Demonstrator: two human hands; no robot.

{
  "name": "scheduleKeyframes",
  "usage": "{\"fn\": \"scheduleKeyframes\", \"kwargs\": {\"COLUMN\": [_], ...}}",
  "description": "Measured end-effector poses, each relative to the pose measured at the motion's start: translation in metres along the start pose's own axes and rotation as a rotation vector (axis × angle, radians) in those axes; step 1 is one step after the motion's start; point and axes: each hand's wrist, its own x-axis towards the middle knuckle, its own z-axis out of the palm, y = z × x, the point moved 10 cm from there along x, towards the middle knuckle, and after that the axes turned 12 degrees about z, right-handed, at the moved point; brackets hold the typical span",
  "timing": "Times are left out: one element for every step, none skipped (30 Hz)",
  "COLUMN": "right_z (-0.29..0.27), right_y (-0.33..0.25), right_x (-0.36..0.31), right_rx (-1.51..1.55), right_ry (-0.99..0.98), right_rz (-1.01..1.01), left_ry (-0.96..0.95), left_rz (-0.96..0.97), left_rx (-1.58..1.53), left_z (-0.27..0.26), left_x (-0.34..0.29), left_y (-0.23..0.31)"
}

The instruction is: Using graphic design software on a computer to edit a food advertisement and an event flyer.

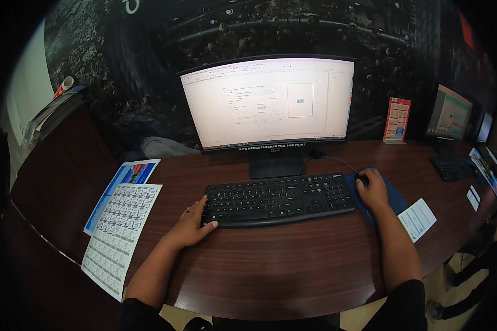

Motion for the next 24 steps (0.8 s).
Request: {"fn": "scheduleKeyframes", "kwargs": {"right_z": [0.0002, 0.0003, -0.0003, -0.0014, -0.0015, -0.0016, -0.0013, -0.0015, -0.0014, -0.0013, -0.0012, -0.0013, -0.0014, -0.0013, -0.0013, -0.0015, -0.0015, -0.0016, -0.0018, -0.0019, -0.0014, -0.0006, -0.0009, -0.0005], "right_y": [-0.0005, 0.0006, 0.0003, -0.0009, -0.0014, -0.0020, -0.0022, -0.0021, -0.0021, -0.0021, -0.0025, -0.0028, -0.0028, -0.0022, -0.0014, -0.0009, -0.0011, -0.0006, -0.0003, -0.0019, -0.0024, -0.0017, -0.0020, -0.0017], "right_x": [-0.0001, 0.0002, 0.0002, -0.0003, -0.0007, -0.0012, -0.0013, -0.0013, -0.0011, -0.0011, -0.0011, -0.0011, -0.0011, -0.0010, -0.0009, -0.0010, -0.0012, -0.0013, -0.0014, -0.0019, -0.0022, -0.0022, -0.0023, -0.0024], "right_rx": [0.003, 0.002, 0.018, 0.034, 0.034, 0.032, 0.029, 0.030, 0.027, 0.024, 0.025, 0.018, 0.011, 0.011, 0.015, 0.018, 0.019, 0.015, 0.012, 0.012, 0.001, -0.010, -0.010, -0.014], "right_ry": [-0.002, -0.001, 0.010, 0.021, 0.021, 0.017, 0.014, 0.014, 0.012, 0.010, 0.010, 0.013, 0.017, 0.017, 0.017, 0.019, 0.019, 0.019, 0.020, 0.019, 0.012, 0.005, 0.005, 0.001], "right_rz": [0.000, 0.000, -0.022, -0.045, -0.045, -0.041, -0.038, -0.038, -0.040, -0.042, -0.042, -0.040, -0.037, -0.037, -0.039, -0.040, -0.041, -0.032, -0.024, -0.023, -0.001, 0.020, 0.020, 0.025], "left_ry": [0.005, 0.005, 0.005, 0.006, 0.007, 0.001, -0.004, -0.004, -0.003, -0.002, -0.002, -0.004, -0.007, -0.007, -0.006, -0.006, -0.006, -0.007, -0.009, -0.009, -0.011, -0.013, -0.013, -0.013], "left_rz": [0.004, 0.005, 0.005, 0.005, 0.004, -0.004, -0.013, -0.012, -0.011, -0.010, -0.010, -0.012, -0.014, -0.014, -0.012, -0.011, -0.011, -0.012, -0.013, -0.013, -0.016, -0.020, -0.020, -0.020], "left_rx": [-0.003, -0.003, 0.000, 0.003, 0.003, -0.003, -0.008, -0.008, -0.005, -0.002, -0.002, -0.004, -0.006, -0.006, -0.004, -0.002, -0.002, -0.001, 0.000, 0.000, 0.001, 0.003, 0.002, 0.000], "left_z": [0.0000, 0.0003, 0.0004, 0.0003, -0.0005, -0.0011, -0.0012, -0.0013, -0.0016, -0.0017, -0.0017, -0.0013, -0.0010, -0.0010, -0.0011, -0.0012, -0.0010, -0.0003, 0.0001, 0.0002, 0.0004, 0.0005, 0.0002, -0.0003], "left_x": [-0.0003, 0.0001, 0.0003, 0.0004, 0.0005, 0.0005, 0.0004, 0.0002, 0.0000, -0.0002, -0.0001, -0.0001, 0.0000, 0.0000, 0.0001, 0.0001, 0.0001, 0.0002, 0.0002, 0.0000, -0.0004, -0.0008, -0.0008, -0.0009], "left_y": [-0.0003, -0.0003, -0.0004, -0.0004, 0.0005, 0.0015, 0.0016, 0.0017, 0.0018, 0.0020, 0.0018, 0.0013, 0.0010, 0.0011, 0.0013, 0.0015, 0.0010, 0.0002, -0.0003, -0.0003, -0.0006, -0.0008, -0.0004, 0.0002]}}
